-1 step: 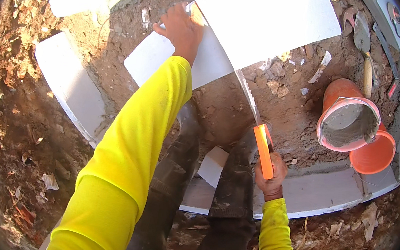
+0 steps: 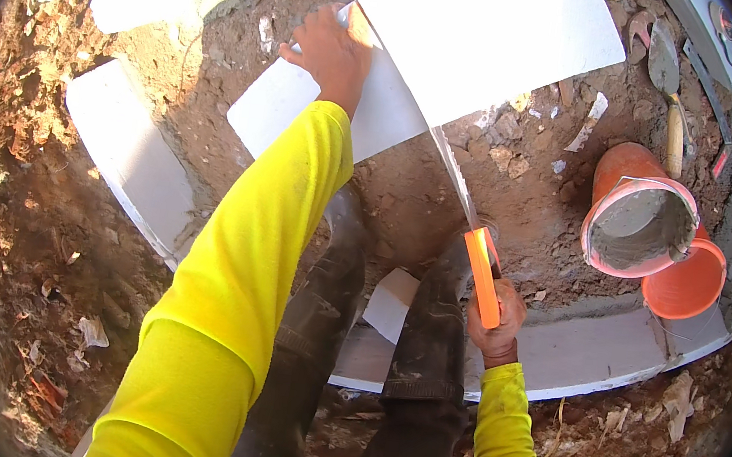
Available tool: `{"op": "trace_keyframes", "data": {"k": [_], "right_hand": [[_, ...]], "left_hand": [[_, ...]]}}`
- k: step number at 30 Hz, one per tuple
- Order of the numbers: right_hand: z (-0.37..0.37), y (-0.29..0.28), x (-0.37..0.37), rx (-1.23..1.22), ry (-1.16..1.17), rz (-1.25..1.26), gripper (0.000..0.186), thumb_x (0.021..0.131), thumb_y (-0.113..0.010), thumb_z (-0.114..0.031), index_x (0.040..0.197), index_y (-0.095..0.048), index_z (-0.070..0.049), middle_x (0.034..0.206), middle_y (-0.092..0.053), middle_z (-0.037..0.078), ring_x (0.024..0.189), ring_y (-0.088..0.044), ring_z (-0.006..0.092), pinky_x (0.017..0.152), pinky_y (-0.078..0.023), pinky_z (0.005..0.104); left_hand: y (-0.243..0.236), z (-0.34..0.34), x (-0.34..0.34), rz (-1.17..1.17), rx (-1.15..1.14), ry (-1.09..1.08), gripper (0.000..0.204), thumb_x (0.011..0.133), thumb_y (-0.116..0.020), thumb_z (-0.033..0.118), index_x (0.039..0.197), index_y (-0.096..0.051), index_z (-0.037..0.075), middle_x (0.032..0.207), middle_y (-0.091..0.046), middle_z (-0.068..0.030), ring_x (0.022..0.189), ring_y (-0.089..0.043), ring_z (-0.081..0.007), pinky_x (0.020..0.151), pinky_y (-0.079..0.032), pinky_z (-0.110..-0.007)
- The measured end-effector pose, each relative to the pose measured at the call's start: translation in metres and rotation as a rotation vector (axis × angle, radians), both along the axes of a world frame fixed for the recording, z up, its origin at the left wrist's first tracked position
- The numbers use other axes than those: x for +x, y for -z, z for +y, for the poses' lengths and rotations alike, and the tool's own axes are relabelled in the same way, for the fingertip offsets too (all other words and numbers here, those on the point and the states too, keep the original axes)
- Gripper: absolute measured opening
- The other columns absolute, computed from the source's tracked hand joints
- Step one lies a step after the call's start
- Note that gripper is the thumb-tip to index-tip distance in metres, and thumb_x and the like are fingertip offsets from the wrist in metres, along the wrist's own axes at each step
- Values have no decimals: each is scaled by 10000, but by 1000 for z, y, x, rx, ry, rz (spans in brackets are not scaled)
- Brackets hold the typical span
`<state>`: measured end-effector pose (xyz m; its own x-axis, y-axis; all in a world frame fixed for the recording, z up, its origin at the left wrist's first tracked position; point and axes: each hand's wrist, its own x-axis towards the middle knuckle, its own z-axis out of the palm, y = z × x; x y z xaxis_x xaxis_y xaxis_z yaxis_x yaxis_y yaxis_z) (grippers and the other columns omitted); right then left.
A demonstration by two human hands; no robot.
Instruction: The person constructs a curved wall using white concrete blocks. They use a hammer to tap blocks into place, apply mortar with a trowel, and measure the structure with a tape measure. The person also cuts a block with a hand saw and levels the ground with a hoe.
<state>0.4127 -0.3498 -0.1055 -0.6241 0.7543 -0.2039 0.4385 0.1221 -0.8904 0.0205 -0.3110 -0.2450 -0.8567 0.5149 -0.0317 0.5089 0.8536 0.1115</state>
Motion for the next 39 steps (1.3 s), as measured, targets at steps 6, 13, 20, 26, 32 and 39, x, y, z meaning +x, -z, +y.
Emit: {"op": "trace_keyframes", "data": {"k": [6,13,20,26,32,39], "right_hand": [[-8,17,8,-7,15,63,222,671,-716,17,823,-564,-38,714,-587,112,612,-608,320,560,-498,383],[11,29,19,-2,-56,86,214,694,-650,62,858,-554,-37,720,-605,109,595,-604,301,568,-501,368],[9,27,12,-54,-52,53,226,656,-724,0,816,-571,-45,701,-581,115,588,-605,314,534,-485,384],[5,15,9,-84,-44,43,222,645,-716,3,800,-563,-38,691,-561,112,573,-591,318,544,-489,389],[24,22,-18,-99,-40,46,231,647,-716,8,811,-564,-46,688,-560,122,577,-599,325,539,-494,399],[27,19,18,-89,-116,-3,225,657,-722,3,812,-569,-54,714,-578,109,601,-603,327,548,-491,392]], "left_hand": [[2,1,5,112,82,-2,308,946,-561,386,1065,-645,115,1093,-621,-101,1148,-524,-338,1085,-149,-652],[0,3,7,93,73,-20,307,926,-582,386,1061,-646,118,1089,-628,-79,1146,-528,-321,1096,-151,-632],[3,4,8,128,101,-21,344,934,-566,412,1083,-662,118,1080,-643,-80,1143,-531,-311,1105,-142,-606],[1,2,4,99,79,-26,418,948,-521,466,1101,-669,106,1088,-649,-78,1133,-535,-304,1099,-149,-588],[-1,4,7,60,67,-31,437,955,-505,480,1110,-669,105,1089,-653,-73,1136,-533,-301,1099,-156,-571],[1,5,4,98,24,-35,357,940,-545,416,1109,-672,129,1068,-654,-57,1125,-539,-275,1090,-182,-544]]}}
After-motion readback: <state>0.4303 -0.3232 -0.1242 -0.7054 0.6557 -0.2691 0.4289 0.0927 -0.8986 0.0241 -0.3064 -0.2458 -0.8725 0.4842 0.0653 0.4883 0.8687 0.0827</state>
